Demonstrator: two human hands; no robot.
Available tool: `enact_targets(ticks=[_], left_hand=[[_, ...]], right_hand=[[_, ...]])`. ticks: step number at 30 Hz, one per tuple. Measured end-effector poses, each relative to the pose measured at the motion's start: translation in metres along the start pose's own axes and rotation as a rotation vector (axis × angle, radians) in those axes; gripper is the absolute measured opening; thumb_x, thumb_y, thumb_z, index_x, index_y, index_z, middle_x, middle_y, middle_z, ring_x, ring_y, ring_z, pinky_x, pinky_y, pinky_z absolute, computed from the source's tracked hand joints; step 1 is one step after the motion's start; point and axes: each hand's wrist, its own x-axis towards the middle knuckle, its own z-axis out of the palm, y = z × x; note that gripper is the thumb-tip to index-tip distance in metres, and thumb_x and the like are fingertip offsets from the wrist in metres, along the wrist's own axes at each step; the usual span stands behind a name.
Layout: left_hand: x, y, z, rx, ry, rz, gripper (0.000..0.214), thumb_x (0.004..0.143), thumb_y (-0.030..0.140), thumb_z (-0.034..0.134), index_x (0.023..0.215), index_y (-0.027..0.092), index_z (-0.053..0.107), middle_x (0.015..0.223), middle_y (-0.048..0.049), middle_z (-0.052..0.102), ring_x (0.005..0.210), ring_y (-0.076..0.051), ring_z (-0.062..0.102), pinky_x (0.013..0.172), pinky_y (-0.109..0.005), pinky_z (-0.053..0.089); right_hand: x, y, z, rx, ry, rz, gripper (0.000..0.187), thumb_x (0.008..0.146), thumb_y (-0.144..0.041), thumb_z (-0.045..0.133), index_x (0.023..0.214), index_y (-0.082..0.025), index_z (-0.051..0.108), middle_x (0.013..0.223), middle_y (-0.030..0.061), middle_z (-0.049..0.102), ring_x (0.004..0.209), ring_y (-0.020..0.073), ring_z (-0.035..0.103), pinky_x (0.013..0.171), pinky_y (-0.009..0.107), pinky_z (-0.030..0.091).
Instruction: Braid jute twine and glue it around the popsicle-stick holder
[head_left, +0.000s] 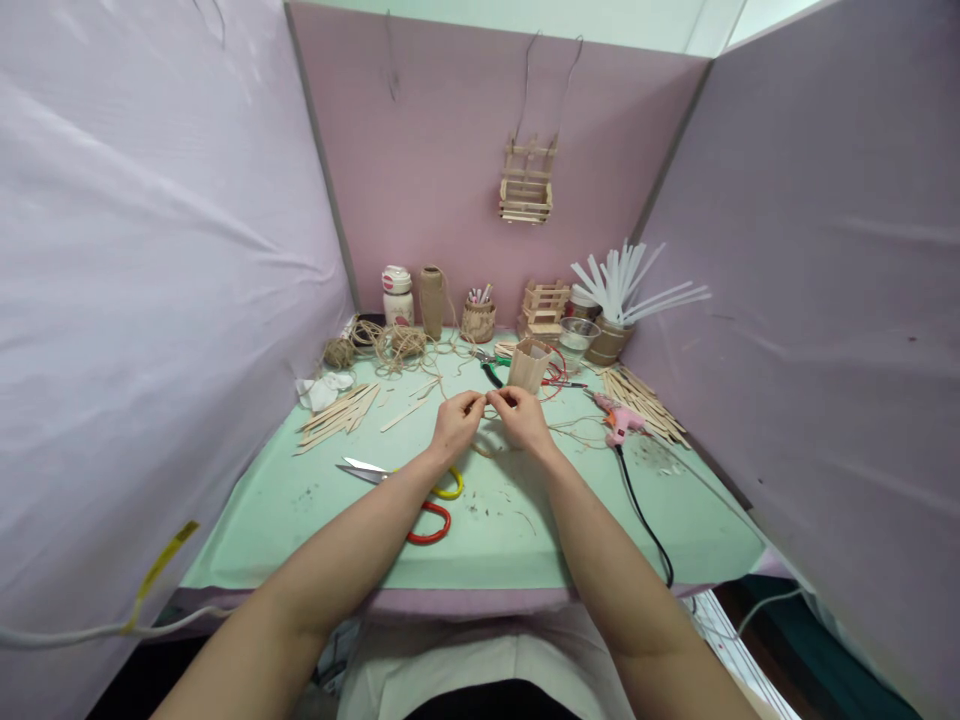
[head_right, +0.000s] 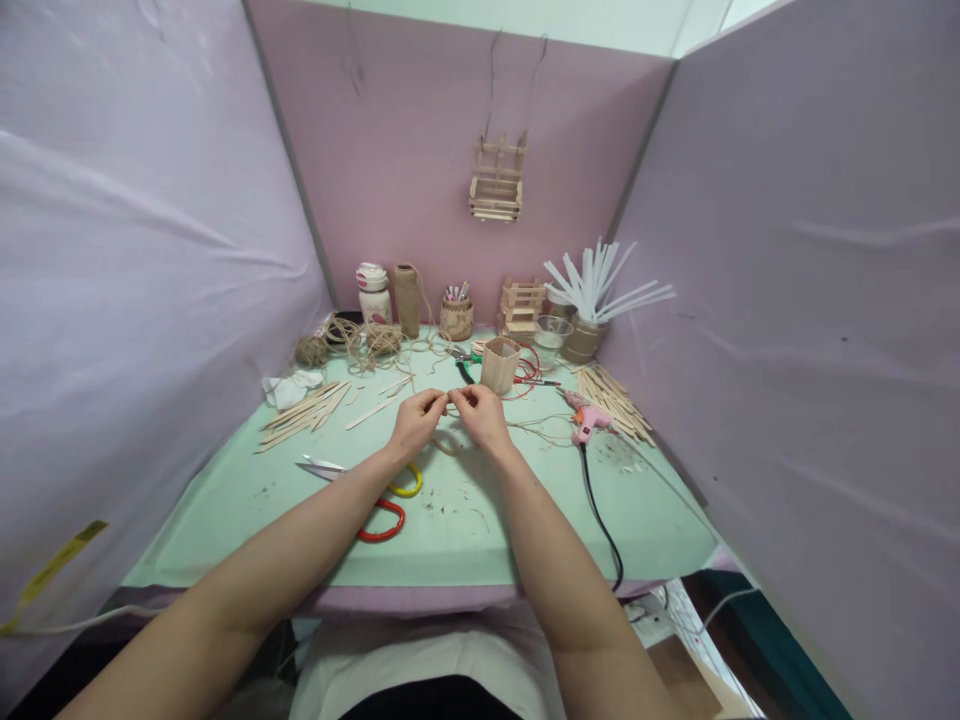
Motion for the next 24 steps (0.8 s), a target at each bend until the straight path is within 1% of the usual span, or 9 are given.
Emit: enact_targets(ticks=[3,5,9,11,13,17,19,21,24], left_hand=[[-0.0005,0.0033,-0.0005,-0.005,-0.015,-0.016,0.027,0.081,0.035,0.048,0.071,0.017,0.064,0.065,-0.0005,0.061,0.064,-0.013,0.052,0.062,-0.023,0.039],[-0.0009,0.0046,-0.0002,-0.015,-0.025,-0.03,0.028,0.082,0.036,0.048,0.07,0.017,0.065,0.065,-0.0007,0.062,0.065,-0.014,0.053,0.063,-0.024,0.04],[0.0002,0.0021,0.0019,-0.095,0.01,-0.069,0.024,0.078,0.037,0.053,0.076,0.016,0.065,0.073,-0.002,0.065,0.07,-0.014,0.055,0.067,-0.025,0.042],[0.0018,-0.0006,0.0029,-0.15,0.043,-0.103,0.022,0.075,0.037,0.057,0.076,0.015,0.063,0.073,-0.0023,0.065,0.07,-0.014,0.055,0.068,-0.025,0.042],[0.0034,-0.0028,0.0036,-0.214,0.05,-0.149,0.022,0.072,0.037,0.06,0.073,0.015,0.062,0.072,-0.0024,0.064,0.069,-0.014,0.055,0.067,-0.025,0.043],[0.0057,-0.0043,0.0042,-0.329,0.002,-0.243,0.024,0.069,0.038,0.062,0.074,0.014,0.063,0.073,-0.0028,0.064,0.067,-0.013,0.054,0.061,-0.024,0.041],[0.0064,-0.0042,0.0043,-0.381,-0.022,-0.289,0.025,0.068,0.038,0.063,0.075,0.015,0.064,0.071,-0.0018,0.062,0.061,-0.01,0.05,0.055,-0.022,0.037],[0.007,-0.0042,0.0041,-0.458,-0.054,-0.341,0.027,0.066,0.039,0.066,0.076,0.015,0.064,0.065,0.0005,0.057,0.053,-0.007,0.043,0.049,-0.02,0.031],[0.0082,-0.0053,0.0029,-0.606,-0.161,-0.393,0.03,0.062,0.04,0.071,0.075,0.014,0.063,0.058,0.003,0.048,0.048,-0.005,0.034,0.043,-0.019,0.021]], right_hand=[[0.0019,0.003,0.0012,0.155,-0.036,0.034,0.028,0.074,-0.043,0.058,0.075,-0.016,0.065,0.078,0.0045,0.067,0.071,0.0162,0.058,0.068,0.028,0.044],[0.0025,0.0042,0.0015,0.204,-0.044,0.041,0.027,0.073,-0.043,0.058,0.073,-0.016,0.064,0.076,0.0039,0.067,0.07,0.0159,0.057,0.067,0.028,0.045],[0.0019,0.0042,0.0011,0.124,-0.006,-0.016,0.026,0.074,-0.041,0.057,0.072,-0.017,0.063,0.077,0.0049,0.066,0.073,0.0169,0.057,0.071,0.029,0.045],[0.0015,0.0042,0.0009,0.081,-0.005,-0.041,0.026,0.075,-0.041,0.056,0.071,-0.017,0.063,0.077,0.0054,0.066,0.073,0.0175,0.057,0.071,0.03,0.045],[0.0015,0.0051,0.0012,0.063,-0.012,-0.044,0.026,0.075,-0.041,0.055,0.07,-0.017,0.063,0.076,0.0054,0.066,0.073,0.0178,0.057,0.07,0.03,0.045],[0.0021,0.0087,0.0022,0.085,-0.036,0.007,0.027,0.075,-0.042,0.054,0.071,-0.017,0.063,0.068,0.0034,0.064,0.068,0.0168,0.055,0.063,0.028,0.043],[0.0022,0.01,0.0022,0.114,-0.068,0.048,0.028,0.074,-0.043,0.054,0.071,-0.017,0.063,0.063,0.0017,0.061,0.063,0.0155,0.053,0.058,0.026,0.042],[0.0021,0.0105,0.0017,0.144,-0.099,0.084,0.03,0.074,-0.044,0.054,0.073,-0.016,0.064,0.061,0.0006,0.059,0.06,0.014,0.051,0.056,0.025,0.04],[0.0021,0.0102,0.0007,0.162,-0.107,0.123,0.031,0.073,-0.044,0.054,0.075,-0.015,0.065,0.062,0.0004,0.06,0.058,0.0129,0.05,0.056,0.024,0.04]])
